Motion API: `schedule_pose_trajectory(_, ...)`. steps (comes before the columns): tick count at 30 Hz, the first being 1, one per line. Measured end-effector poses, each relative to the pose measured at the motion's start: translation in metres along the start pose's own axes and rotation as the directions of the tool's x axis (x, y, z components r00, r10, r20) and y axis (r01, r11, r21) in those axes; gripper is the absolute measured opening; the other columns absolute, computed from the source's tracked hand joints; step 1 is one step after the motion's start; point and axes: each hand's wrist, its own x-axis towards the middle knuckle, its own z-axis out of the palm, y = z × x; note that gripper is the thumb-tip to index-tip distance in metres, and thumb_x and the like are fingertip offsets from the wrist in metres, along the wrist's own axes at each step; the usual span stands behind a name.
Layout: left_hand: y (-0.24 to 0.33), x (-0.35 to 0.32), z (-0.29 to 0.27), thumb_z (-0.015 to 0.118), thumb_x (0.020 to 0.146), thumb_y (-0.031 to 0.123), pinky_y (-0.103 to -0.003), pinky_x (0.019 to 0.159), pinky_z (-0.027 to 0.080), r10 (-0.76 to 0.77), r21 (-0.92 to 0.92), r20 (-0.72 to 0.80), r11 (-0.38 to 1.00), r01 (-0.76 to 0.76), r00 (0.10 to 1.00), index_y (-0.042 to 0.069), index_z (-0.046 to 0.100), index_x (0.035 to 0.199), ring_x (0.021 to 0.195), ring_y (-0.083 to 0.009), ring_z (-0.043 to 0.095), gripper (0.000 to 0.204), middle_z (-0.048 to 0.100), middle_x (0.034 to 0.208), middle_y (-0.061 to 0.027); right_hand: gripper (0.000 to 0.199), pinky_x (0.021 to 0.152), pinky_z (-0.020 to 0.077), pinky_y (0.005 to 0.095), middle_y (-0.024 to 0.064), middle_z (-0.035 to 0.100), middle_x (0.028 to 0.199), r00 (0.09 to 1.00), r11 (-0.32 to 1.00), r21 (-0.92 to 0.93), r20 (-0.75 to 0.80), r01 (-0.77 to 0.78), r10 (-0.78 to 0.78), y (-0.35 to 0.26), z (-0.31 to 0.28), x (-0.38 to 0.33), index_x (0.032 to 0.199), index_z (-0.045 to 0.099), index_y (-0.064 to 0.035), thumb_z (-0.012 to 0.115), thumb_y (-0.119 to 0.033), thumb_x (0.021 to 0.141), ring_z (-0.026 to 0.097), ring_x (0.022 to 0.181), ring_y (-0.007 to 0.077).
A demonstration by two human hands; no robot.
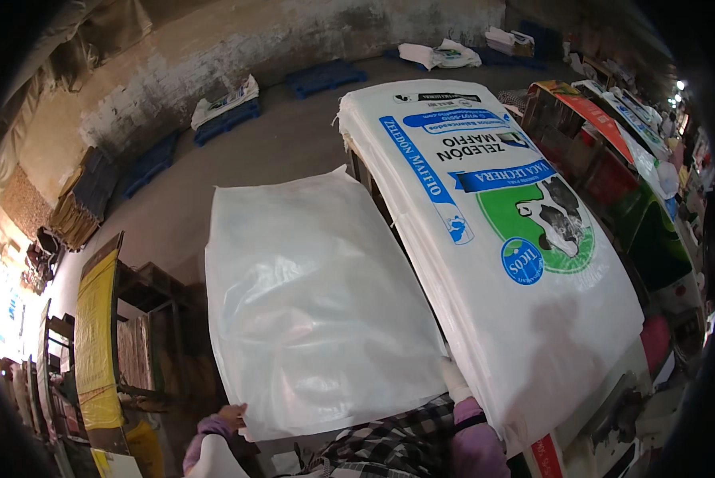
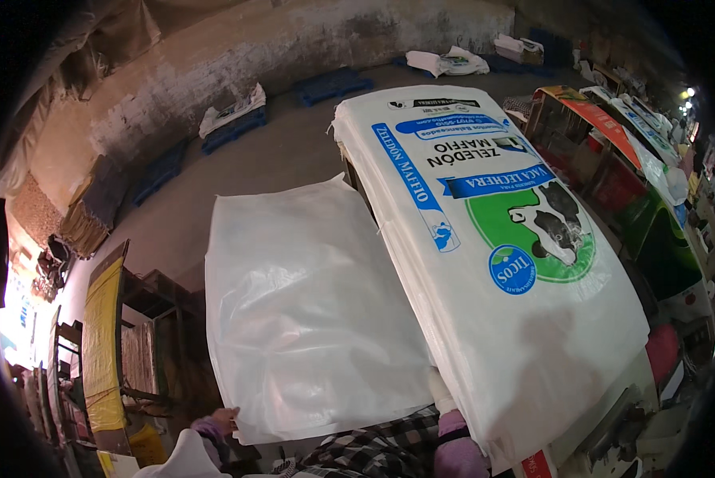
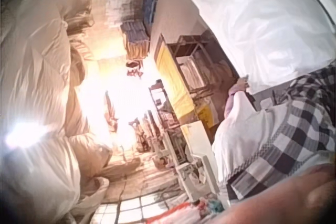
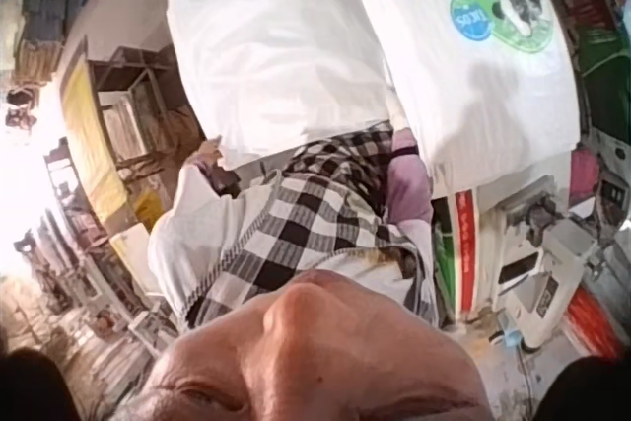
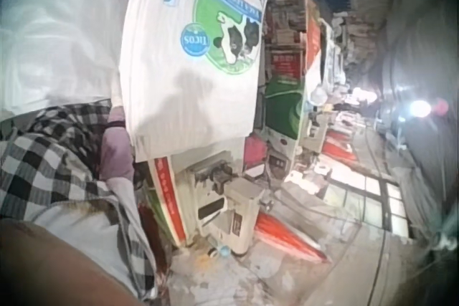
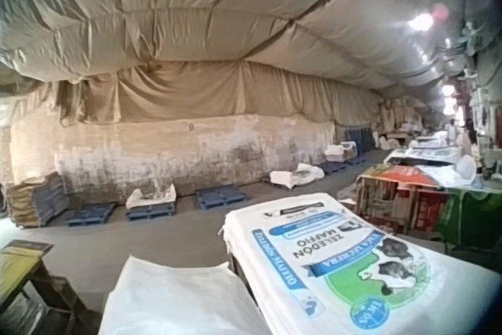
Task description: Sewing industrial-sized plastic bags using a heavy-duty sewing machine.
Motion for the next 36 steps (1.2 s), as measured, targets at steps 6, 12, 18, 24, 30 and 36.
schedule_pose_trajectory(6, -0.053, -0.009, 0.058, 0.06, 0.088, 0.019, -0.033, 0.059, 0.047, -0.156, -0.319, -0.492, 0.948, -0.011, 0.857, -0.004, 0.063, 0.078, 0.063, -0.013, 0.056, 0.025, 0.061, 0.067, -0.004, 0.032, 0.091, 0.045, 0.0424, 0.0196, 0.065, 0.106, 0.996, 0.993, -0.09, -0.036, 0.08, -0.084, 0.025, 0.025, -0.014, 0.1, 0.067, -0.0039, 0.059, -0.03, 0.084, 0.06, 0.1, 0.0368)
schedule_pose_trajectory(12, -0.098, 0.021, 0.054, 0.058, 0.089, 0.015, -0.034, 0.055, 0.044, -0.44, -0.803, -0.477, 0.57, -0.174, 0.76, -0.001, 0.063, 0.084, 0.058, -0.018, 0.056, 0.017, 0.062, 0.07, -0.0067, 0.024, 0.082, 0.048, 0.0418, 0.0186, 0.067, 0.086, 0.933, 0.996, -0.046, -0.348, 0.079, -0.09, -0.016, 0.023, -0.001, 0.087, 0.069, -0.0055, 0.061, -0.027, 0.08, 0.063, 0.085, 0.0367)
schedule_pose_trajectory(18, -0.111, 0.051, 0.044, 0.052, 0.089, 0.02, -0.036, 0.059, 0.046, -0.233, -0.749, -0.368, 0.648, -0.138, 0.9, -0.002, 0.061, 0.078, 0.061, -0.0213, 0.059, 0.026, 0.062, 0.068, -0.009, 0.028, 0.086, 0.0472, 0.0419, 0.0184, 0.067, 0.094, 0.999, 0.997, 0.079, -0.024, -0.026, 0.028, -0.003, 0.003, -0.029, 0.094, 0.069, -0.0066, 0.062, -0.027, 0.076, 0.062, 0.09, 0.0373)
schedule_pose_trajectory(24, -0.037, 0.067, 0.043, 0.047, 0.093, 0.031, -0.041, 0.073, 0.05, -0.243, -0.203, -0.565, 0.967, 0.152, 0.789, -0.005, 0.063, 0.1, 0.079, -0.0301, 0.065, 0.04, 0.068, 0.088, -0.0175, 0.044, 0.095, 0.0429, 0.0444, 0.0239, 0.061, 0.111, 0.976, 1.0, 0.018, -0.216, 0.021, -0.017, 0.017, -0.012, -0.049, 0.114, 0.061, -0.0013, 0.06, -0.03, 0.081, 0.056, 0.106, 0.0412)
schedule_pose_trajectory(30, 0.005, 0.037, 0.033, 0.059, 0.085, 0.024, -0.042, 0.088, 0.045, 0.082, 0.042, -0.798, 0.996, -0.08, 0.598, -0.001, 0.055, 0.118, 0.106, -0.0355, 0.056, 0.041, 0.057, 0.116, -0.0224, 0.039, 0.093, 0.0438, 0.0447, 0.0218, 0.062, 0.108, 0.967, 0.992, 0.048, -0.22, -0.12, 0.128, 0.017, -0.008, -0.067, 0.112, 0.062, -0.003, 0.058, -0.029, 0.083, 0.057, 0.102, 0.0396)
schedule_pose_trajectory(36, 0.13, -0.057, 0.112, 0.081, 0.063, 0.021, -0.053, 0.108, 0.024, 0.731, 0.655, 0.129, 0.444, -0.611, 0.67, 0.01, 0.034, 0.142, 0.137, -0.0389, 0.024, 0.092, 0.025, 0.148, -0.0216, 0.034, 0.09, 0.045, 0.045, 0.0193, 0.064, 0.104, 0.967, 0.992, 0.121, -0.251, -0.025, 0.055, 0.011, 0.002, -0.087, 0.11, 0.063, -0.0049, 0.055, -0.028, 0.086, 0.059, 0.099, 0.0377)
